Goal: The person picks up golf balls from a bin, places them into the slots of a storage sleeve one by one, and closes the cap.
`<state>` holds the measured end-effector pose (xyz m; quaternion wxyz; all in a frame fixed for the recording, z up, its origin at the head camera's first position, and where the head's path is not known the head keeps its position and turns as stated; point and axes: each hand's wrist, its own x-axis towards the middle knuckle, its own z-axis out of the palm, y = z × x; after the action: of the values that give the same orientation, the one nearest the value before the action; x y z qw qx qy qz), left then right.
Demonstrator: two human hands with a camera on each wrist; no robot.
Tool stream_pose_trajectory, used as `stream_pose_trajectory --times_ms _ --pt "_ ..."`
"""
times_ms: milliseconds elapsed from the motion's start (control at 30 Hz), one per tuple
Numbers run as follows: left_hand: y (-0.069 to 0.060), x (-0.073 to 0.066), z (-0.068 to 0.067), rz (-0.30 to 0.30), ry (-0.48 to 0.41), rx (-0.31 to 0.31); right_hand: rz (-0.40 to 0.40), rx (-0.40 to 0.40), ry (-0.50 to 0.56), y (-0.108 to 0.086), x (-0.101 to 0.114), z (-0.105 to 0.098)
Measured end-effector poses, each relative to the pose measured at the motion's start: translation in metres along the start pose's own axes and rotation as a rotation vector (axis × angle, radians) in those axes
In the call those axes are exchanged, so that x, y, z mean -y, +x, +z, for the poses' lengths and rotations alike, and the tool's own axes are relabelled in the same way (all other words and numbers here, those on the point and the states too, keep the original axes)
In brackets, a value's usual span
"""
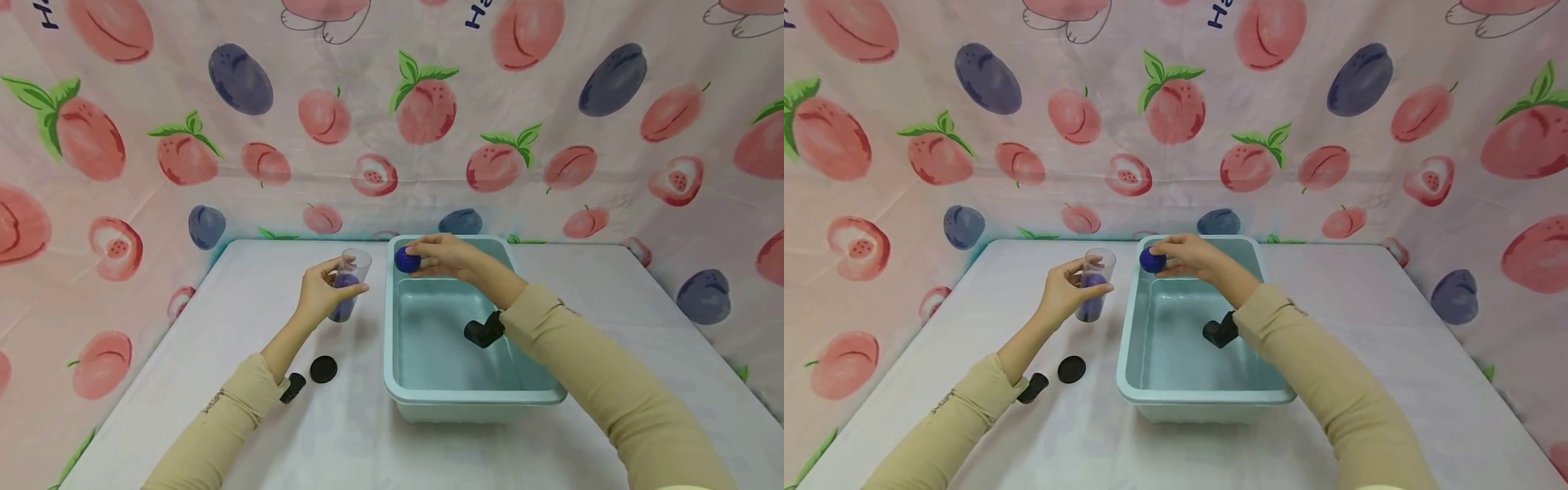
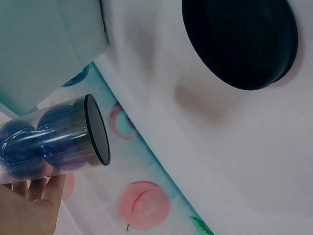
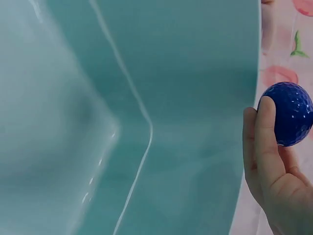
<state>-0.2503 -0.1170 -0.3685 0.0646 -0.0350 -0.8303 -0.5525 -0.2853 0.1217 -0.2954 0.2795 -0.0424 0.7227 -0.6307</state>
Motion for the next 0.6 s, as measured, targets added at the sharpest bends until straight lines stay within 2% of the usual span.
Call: stream_pose_trajectory --times_ms 233,600 --pt "0.001 -0.002 0.002 0.000 -0.029 0.011 -0.019 0.010 0.031 0.001 0.006 0.011" --pt "0.001 -0.002 0.006 0.034 -0.006 0.003 -0.041 0.008 0.055 0.004 0.016 0.022"
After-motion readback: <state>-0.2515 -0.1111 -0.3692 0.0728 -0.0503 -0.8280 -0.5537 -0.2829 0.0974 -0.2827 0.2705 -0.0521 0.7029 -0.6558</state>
